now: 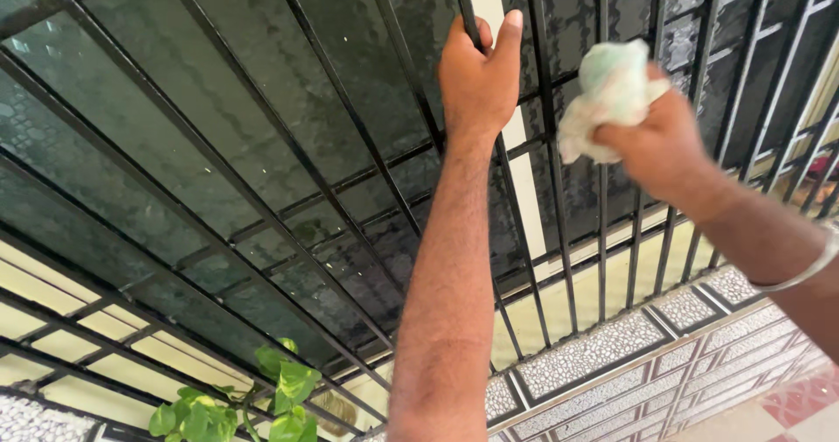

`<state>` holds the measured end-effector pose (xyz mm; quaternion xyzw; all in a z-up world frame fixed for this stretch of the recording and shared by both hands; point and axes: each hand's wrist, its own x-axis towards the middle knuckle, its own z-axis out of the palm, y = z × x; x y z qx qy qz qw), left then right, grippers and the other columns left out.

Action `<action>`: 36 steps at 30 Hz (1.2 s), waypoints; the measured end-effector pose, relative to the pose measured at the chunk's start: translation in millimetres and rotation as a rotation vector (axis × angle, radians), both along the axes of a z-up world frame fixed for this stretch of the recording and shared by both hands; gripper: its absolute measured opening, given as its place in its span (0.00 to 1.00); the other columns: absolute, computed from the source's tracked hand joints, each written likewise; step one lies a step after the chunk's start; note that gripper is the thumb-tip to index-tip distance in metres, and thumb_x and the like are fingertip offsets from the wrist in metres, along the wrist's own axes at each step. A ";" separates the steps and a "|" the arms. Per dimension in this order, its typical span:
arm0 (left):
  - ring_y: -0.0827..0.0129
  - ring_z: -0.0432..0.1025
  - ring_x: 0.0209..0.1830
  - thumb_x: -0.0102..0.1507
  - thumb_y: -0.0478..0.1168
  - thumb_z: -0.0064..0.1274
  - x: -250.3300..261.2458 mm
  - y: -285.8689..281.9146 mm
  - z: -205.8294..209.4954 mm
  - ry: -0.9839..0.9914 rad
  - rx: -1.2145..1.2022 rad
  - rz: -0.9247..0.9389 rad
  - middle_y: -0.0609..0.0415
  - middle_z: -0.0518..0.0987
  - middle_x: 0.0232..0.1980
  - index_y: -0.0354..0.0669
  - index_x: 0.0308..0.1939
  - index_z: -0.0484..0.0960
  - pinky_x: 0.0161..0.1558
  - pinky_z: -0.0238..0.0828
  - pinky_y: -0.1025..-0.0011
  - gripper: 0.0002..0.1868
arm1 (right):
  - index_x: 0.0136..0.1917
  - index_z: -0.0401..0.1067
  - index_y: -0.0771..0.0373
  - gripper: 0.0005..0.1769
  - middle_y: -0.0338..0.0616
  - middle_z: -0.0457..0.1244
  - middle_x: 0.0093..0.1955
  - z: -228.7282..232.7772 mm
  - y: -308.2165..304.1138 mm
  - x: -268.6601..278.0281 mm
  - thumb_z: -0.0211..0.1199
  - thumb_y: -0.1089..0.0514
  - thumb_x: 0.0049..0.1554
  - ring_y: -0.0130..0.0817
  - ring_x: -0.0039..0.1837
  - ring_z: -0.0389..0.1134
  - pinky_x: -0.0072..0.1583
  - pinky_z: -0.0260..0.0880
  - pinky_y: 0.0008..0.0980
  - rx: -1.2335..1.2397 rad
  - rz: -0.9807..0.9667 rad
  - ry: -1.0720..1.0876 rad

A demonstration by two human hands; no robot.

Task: The person wipes a black metal window grille with a white cloth. They systematically clean the vertical and horizontal bars of the grille, moving from the top section downwards while holding the cloth in their right hand.

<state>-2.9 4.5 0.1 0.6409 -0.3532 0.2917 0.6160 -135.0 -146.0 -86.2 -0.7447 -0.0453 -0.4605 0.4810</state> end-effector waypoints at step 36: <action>0.77 0.58 0.24 0.67 0.49 0.58 1.1 -10.6 -3.0 -0.023 -0.010 0.087 0.64 0.63 0.24 0.45 0.29 0.62 0.28 0.60 0.71 0.22 | 0.70 0.65 0.73 0.36 0.53 0.68 0.61 29.7 -77.3 46.8 0.58 0.74 0.46 0.43 0.63 0.73 0.67 0.73 0.43 0.297 0.829 0.178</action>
